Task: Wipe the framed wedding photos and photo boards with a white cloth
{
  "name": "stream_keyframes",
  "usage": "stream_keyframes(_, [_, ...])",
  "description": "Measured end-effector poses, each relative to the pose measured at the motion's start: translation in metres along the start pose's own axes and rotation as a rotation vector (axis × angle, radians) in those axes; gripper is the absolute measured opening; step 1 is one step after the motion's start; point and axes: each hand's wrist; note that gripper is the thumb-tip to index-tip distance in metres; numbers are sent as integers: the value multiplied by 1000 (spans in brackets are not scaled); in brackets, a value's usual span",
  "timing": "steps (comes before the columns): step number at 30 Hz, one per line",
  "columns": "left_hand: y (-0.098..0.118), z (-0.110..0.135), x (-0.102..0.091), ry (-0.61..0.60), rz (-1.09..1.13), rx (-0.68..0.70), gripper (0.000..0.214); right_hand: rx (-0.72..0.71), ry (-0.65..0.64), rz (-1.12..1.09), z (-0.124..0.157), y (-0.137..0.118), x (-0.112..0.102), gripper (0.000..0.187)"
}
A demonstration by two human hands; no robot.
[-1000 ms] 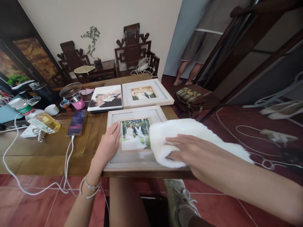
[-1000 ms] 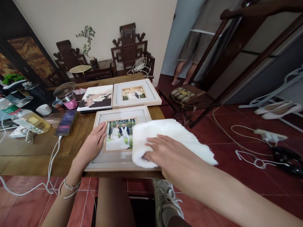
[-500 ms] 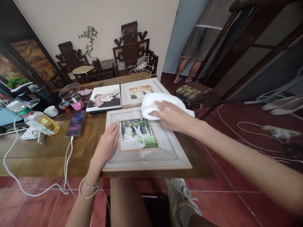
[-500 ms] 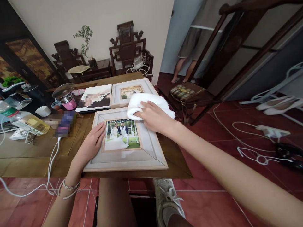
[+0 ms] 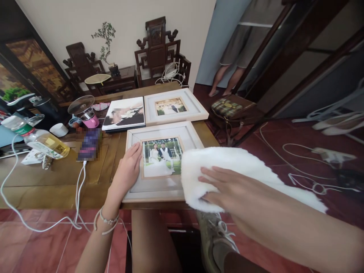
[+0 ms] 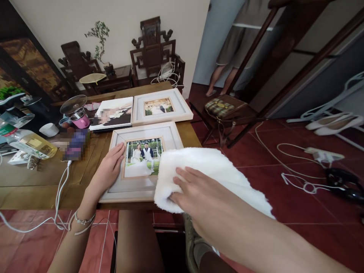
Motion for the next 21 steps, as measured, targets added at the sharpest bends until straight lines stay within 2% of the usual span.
stream_keyframes(3, [1, 0, 0, -2, 0, -4, 44, -97, -89, 11, -14, -8, 6, 34])
stream_keyframes(8, [1, 0, -1, -15, -21, -9, 46, -223, -250, -11, -55, -28, 7, 36])
stream_keyframes(13, [0, 0, -4, -22, -34, 24, 46, -297, -284, 5, -80, -45, 4, 34])
stream_keyframes(16, [0, 0, -5, -7, -23, 38, 45, -255, -274, 8, -71, -41, 11, 32])
stream_keyframes(21, [0, -1, -3, 10, -10, 41, 44, -46, -107, -2, -24, -12, 10, 26])
Point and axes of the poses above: each hand's wrist, its own z-axis away from the middle knuckle, its own x-axis out of the palm, y = z × x, and after that the axes turned 14 degrees about -y, right-handed
